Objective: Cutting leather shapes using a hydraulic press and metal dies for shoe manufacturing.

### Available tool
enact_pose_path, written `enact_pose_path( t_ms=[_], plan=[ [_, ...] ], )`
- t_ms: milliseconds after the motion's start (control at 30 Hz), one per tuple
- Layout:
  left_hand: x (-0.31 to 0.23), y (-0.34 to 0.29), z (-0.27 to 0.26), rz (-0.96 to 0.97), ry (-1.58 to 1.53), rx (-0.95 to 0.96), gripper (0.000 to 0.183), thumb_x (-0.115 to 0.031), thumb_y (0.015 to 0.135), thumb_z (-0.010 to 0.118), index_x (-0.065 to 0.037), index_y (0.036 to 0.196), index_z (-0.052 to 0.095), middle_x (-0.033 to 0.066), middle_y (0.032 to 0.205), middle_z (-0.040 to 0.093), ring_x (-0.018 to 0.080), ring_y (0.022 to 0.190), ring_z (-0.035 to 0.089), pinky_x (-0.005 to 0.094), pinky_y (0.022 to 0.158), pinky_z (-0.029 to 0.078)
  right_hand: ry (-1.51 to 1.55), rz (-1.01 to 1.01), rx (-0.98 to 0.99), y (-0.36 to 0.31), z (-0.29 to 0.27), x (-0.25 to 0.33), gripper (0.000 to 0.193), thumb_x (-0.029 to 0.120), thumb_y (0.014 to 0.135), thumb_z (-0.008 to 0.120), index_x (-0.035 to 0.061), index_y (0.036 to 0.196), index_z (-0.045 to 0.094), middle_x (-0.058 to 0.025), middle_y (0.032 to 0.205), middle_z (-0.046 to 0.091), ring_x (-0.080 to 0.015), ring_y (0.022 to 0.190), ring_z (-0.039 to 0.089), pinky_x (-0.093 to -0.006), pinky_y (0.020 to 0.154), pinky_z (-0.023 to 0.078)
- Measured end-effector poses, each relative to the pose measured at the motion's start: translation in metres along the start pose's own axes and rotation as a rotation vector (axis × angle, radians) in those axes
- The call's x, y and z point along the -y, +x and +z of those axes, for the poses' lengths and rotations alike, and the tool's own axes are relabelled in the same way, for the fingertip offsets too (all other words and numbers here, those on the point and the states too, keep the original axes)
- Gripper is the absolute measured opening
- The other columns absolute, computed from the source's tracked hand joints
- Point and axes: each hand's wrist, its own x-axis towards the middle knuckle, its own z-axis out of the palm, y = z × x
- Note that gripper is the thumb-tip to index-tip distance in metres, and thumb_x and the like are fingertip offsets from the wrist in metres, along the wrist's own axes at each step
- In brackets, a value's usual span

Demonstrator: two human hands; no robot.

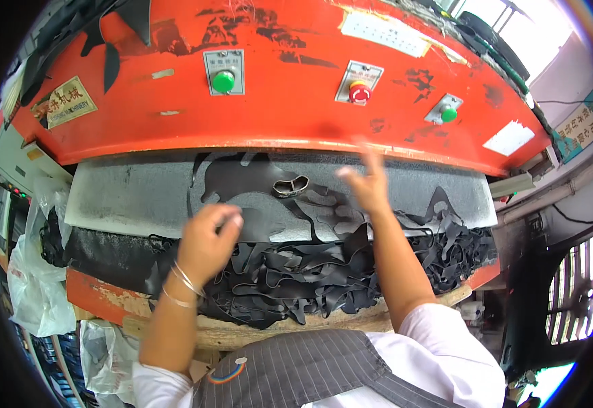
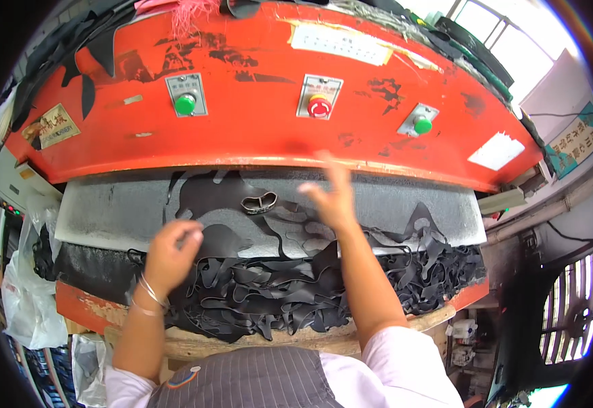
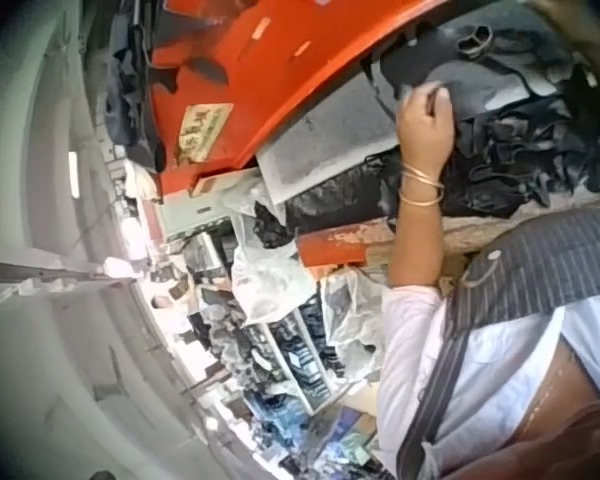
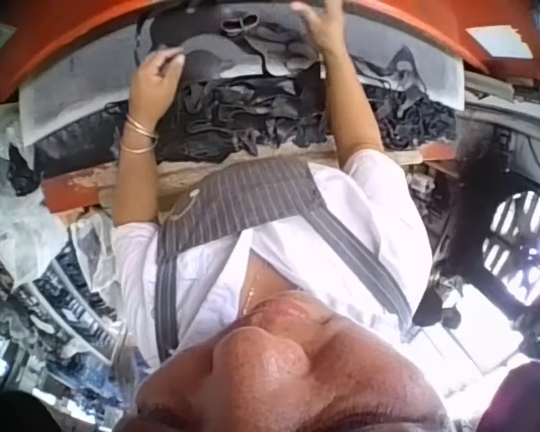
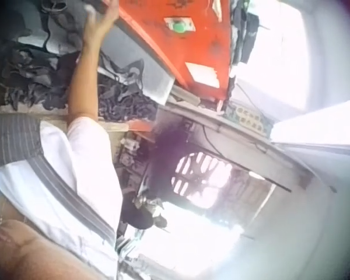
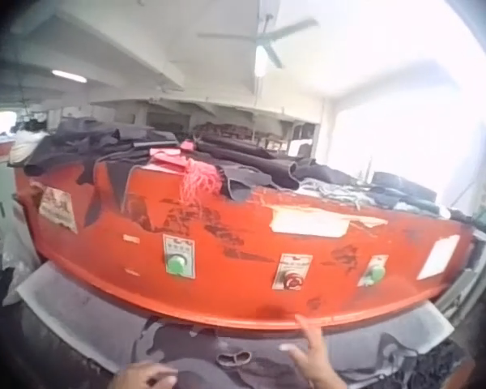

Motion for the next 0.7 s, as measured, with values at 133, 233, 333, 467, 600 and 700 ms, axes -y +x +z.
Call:
enact_pose_path(
  t_ms=[133,233,333,467,600,700],
  plan=[
    [-0.005,0.041,-0.023,0.081,0.024,-0.153,0.017,-0.018,0.090,0.061,-0.001,0.093,0.066,0.0153,0.084,0.065,0.0290,0.075,0.063,0.0361,0.069,0.049,0.335,0.020,-0.835,0.061,-0.070,0.042,0.052,0.023,0.098,0.055,-0.0059,0.138,0.039,-0.0193,0.137,0.046,-0.0289,0.127,0.045,-0.0400,0.109,0.033],
    [-0.036,0.080,-0.003,0.374,0.109,-0.349,0.019,-0.017,0.091,0.059,0.000,0.083,0.061,0.0150,0.076,0.058,0.0331,0.067,0.055,0.0401,0.062,0.045,-0.169,0.067,-0.962,0.089,-0.122,0.007,0.060,0.034,0.102,0.042,-0.0069,0.144,0.029,-0.0286,0.150,0.026,-0.0357,0.141,0.025,-0.0438,0.115,0.019],
    [-0.038,0.096,-0.019,0.577,0.268,-0.522,0.023,-0.016,0.092,0.058,0.001,0.076,0.055,0.0152,0.073,0.054,0.0352,0.065,0.051,0.0415,0.060,0.042,-0.251,0.167,-0.898,0.091,-0.122,0.018,0.065,0.039,0.103,0.035,-0.0059,0.148,0.021,-0.0330,0.154,0.009,-0.0391,0.146,0.007,-0.0444,0.118,0.008],
    [-0.050,0.046,-0.031,0.420,0.166,-0.311,0.026,-0.014,0.093,0.056,0.001,0.072,0.051,0.0147,0.067,0.047,0.0304,0.061,0.048,0.0382,0.058,0.039,-0.224,0.074,-0.841,0.053,-0.134,0.023,0.066,0.039,0.102,0.037,-0.0060,0.148,0.022,-0.0292,0.155,0.012,-0.0375,0.146,0.009,-0.0435,0.118,0.009],
    [-0.039,-0.081,-0.015,0.190,0.128,0.013,0.029,-0.017,0.088,0.061,-0.003,0.065,0.053,0.0162,0.068,0.053,0.0352,0.065,0.053,0.0425,0.058,0.042,-0.142,0.058,-0.758,0.013,-0.166,0.027,0.065,0.037,0.101,0.043,-0.0058,0.147,0.024,-0.0248,0.156,0.017,-0.0359,0.145,0.015,-0.0425,0.118,0.013],
    [-0.027,-0.178,-0.009,-0.031,0.205,0.248,0.024,-0.028,0.087,0.064,-0.008,0.074,0.067,0.0107,0.073,0.059,0.0310,0.071,0.061,0.0428,0.064,0.049,-0.073,0.016,-0.794,0.000,-0.153,0.070,0.056,0.032,0.100,0.048,-0.0041,0.142,0.035,-0.0220,0.146,0.031,-0.0322,0.135,0.034,-0.0403,0.111,0.027]
  ],
)
